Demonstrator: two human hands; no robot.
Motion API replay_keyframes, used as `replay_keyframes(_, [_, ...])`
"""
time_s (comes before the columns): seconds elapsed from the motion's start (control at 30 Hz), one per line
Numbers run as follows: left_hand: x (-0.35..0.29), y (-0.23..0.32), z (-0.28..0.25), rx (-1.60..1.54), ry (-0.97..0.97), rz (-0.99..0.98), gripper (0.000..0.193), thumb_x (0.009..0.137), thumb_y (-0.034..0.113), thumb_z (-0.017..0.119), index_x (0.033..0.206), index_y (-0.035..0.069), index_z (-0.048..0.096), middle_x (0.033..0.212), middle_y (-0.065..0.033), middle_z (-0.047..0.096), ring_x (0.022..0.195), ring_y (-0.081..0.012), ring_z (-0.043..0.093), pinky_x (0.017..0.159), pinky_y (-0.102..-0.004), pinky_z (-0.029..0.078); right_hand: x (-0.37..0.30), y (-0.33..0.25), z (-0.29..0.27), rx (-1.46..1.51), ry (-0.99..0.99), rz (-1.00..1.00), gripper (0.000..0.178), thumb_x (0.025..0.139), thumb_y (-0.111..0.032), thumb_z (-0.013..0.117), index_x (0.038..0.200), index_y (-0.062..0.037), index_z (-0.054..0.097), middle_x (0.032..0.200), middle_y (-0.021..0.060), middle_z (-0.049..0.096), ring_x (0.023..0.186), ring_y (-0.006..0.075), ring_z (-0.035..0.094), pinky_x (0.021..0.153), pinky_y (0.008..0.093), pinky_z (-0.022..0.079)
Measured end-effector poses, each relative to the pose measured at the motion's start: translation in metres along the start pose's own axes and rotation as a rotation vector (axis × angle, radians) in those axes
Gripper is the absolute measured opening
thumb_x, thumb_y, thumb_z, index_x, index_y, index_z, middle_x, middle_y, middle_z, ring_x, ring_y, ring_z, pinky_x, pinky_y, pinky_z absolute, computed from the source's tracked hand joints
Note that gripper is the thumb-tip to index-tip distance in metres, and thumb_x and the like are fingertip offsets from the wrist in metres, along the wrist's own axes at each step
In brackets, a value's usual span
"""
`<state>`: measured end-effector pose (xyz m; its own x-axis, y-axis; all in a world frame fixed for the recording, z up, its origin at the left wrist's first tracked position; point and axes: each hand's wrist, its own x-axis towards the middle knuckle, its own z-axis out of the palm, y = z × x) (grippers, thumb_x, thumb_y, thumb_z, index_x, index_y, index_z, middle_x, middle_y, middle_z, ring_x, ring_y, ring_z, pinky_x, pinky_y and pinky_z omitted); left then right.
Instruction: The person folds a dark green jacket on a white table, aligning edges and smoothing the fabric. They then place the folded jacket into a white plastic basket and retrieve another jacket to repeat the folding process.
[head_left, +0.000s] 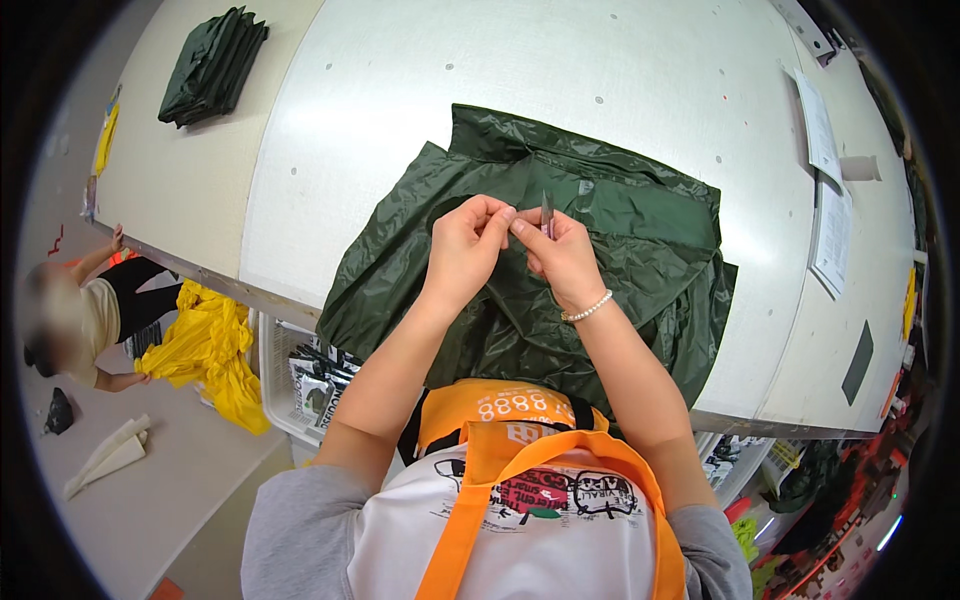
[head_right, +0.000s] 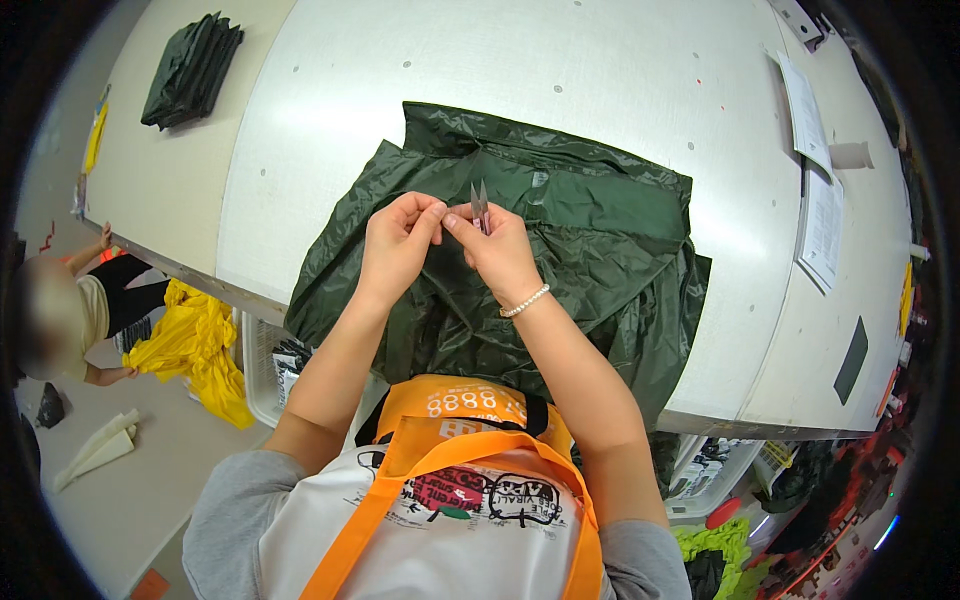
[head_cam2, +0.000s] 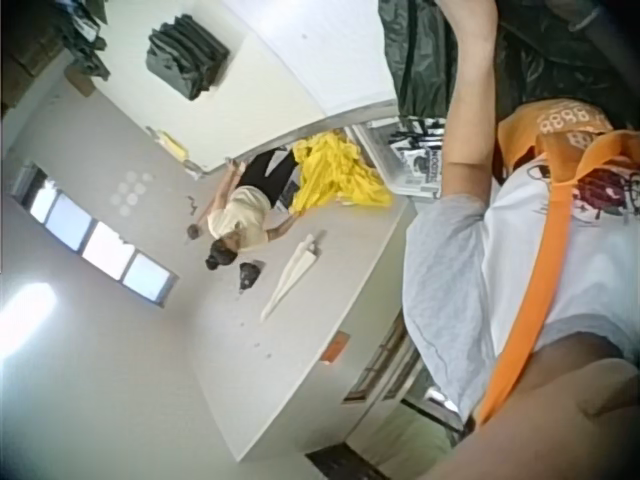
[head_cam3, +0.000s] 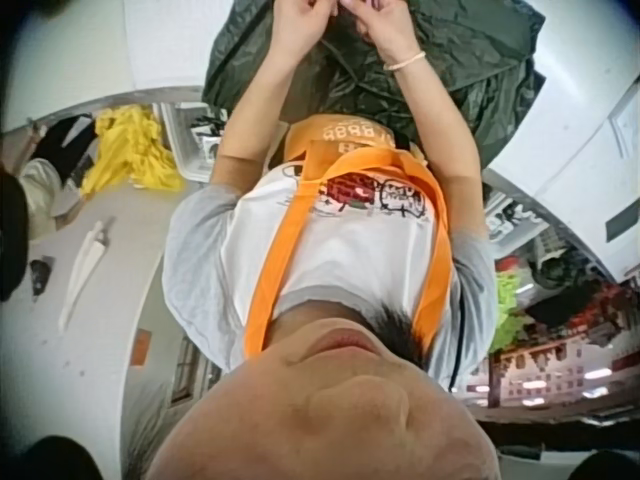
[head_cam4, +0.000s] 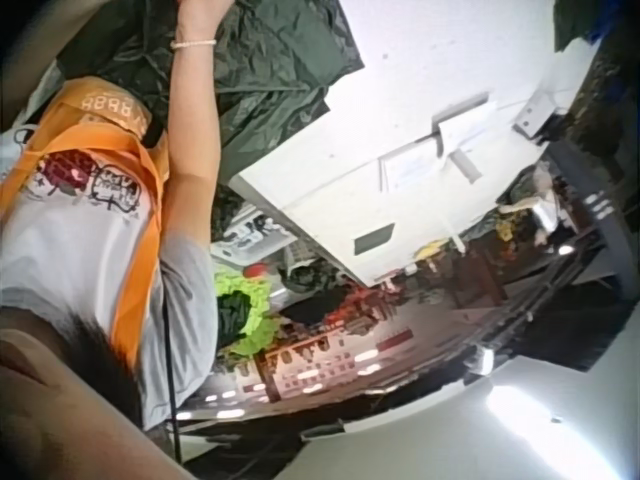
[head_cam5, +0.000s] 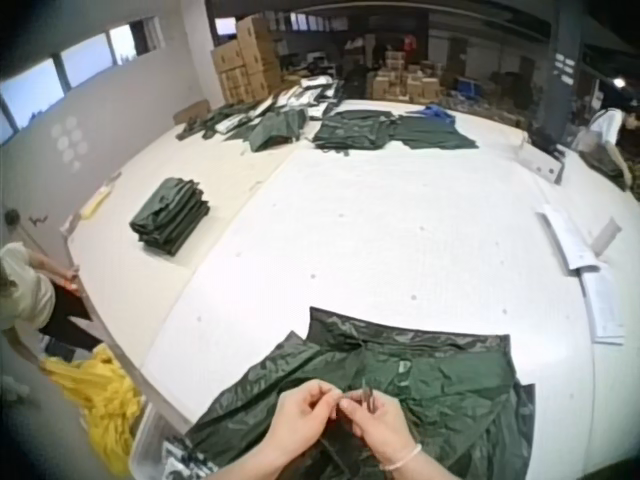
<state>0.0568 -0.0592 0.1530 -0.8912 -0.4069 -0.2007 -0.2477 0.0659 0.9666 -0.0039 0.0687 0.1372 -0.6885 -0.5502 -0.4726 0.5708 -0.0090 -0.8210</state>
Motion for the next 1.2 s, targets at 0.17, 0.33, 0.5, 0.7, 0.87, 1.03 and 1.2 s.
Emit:
replay_keyframes(0.17, [0.002,0.012,-0.009,0.321,0.111,0.139,0.012,0.083,0.01,0.067,0.092,0.003,0.066,0.059,-0.0012,0.051,0.053,-0.0089,0.048,0.051,-0.0237,0.039,0.002,-0.011,-0.01,-0.113,0.047,-0.092,0.013,0.086,-0.014,0.066,0.087,-0.0016,0.064,0.068,-0.0005,0.061,0.047,0.0028,0.044,0.043,0.0189,0.033])
replay_keyframes(0.33, [0.013,0.018,-0.015,0.609,0.098,0.417,0.013,0.076,0.014,0.072,0.087,0.008,0.071,0.067,-0.0053,0.051,0.066,-0.0217,0.055,0.059,-0.0333,0.045,0.012,-0.03,-0.01,-0.317,0.047,-0.28,0.011,0.086,-0.013,0.064,0.083,-0.0019,0.063,0.071,-0.0002,0.062,0.051,0.0035,0.047,0.046,0.0201,0.037])
replay_keyframes(0.5, [0.033,0.03,-0.019,0.511,0.087,0.543,0.012,0.077,0.008,0.071,0.088,0.005,0.07,0.072,-0.006,0.054,0.062,-0.0176,0.052,0.056,-0.0291,0.042,0.031,-0.052,-0.007,-0.273,0.08,-0.247,0.013,0.086,-0.013,0.064,0.084,-0.0013,0.061,0.071,-0.0011,0.06,0.061,0.0045,0.049,0.055,0.0217,0.04])
replay_keyframes(0.7, [0.037,0.023,-0.016,0.395,0.236,0.495,0.011,0.076,0.002,0.071,0.087,0.002,0.071,0.076,-0.0018,0.061,0.056,-0.007,0.044,0.051,-0.021,0.036,0.027,-0.053,-0.013,-0.507,0.195,-0.314,0.032,0.094,-0.029,0.056,0.102,0.0,0.045,0.07,-0.0003,0.05,0.062,0.0091,0.045,0.056,0.0263,0.039])
replay_keyframes(0.87, [0.034,0.015,-0.011,0.347,0.292,0.476,0.011,0.074,0.001,0.072,0.084,0.003,0.071,0.078,-0.0039,0.066,0.058,-0.0082,0.052,0.052,-0.0209,0.041,0.003,-0.029,-0.019,-0.341,-0.013,-0.202,0.025,0.095,-0.025,0.055,0.097,-0.0006,0.049,0.077,-0.0005,0.053,0.068,0.0051,0.045,0.059,0.0219,0.04])
replay_keyframes(1.03, [0.029,0.014,-0.009,0.37,0.293,0.53,0.012,0.073,0.0,0.073,0.085,0.003,0.071,0.079,-0.0045,0.067,0.061,-0.0079,0.055,0.054,-0.0203,0.044,0.01,-0.023,-0.011,-0.261,-0.016,-0.183,0.02,0.094,-0.02,0.057,0.092,-0.0006,0.053,0.077,-0.0017,0.054,0.068,0.0037,0.047,0.061,0.0196,0.041])
replay_keyframes(1.2, [0.028,0.013,-0.007,0.422,0.289,0.625,0.013,0.072,-0.001,0.072,0.084,0.004,0.07,0.08,-0.0063,0.068,0.065,-0.0141,0.06,0.056,-0.0236,0.047,0.016,-0.03,-0.008,-0.371,0.005,-0.286,0.019,0.092,-0.019,0.059,0.09,-0.001,0.055,0.074,-0.0015,0.055,0.067,0.0043,0.047,0.061,0.0198,0.041])
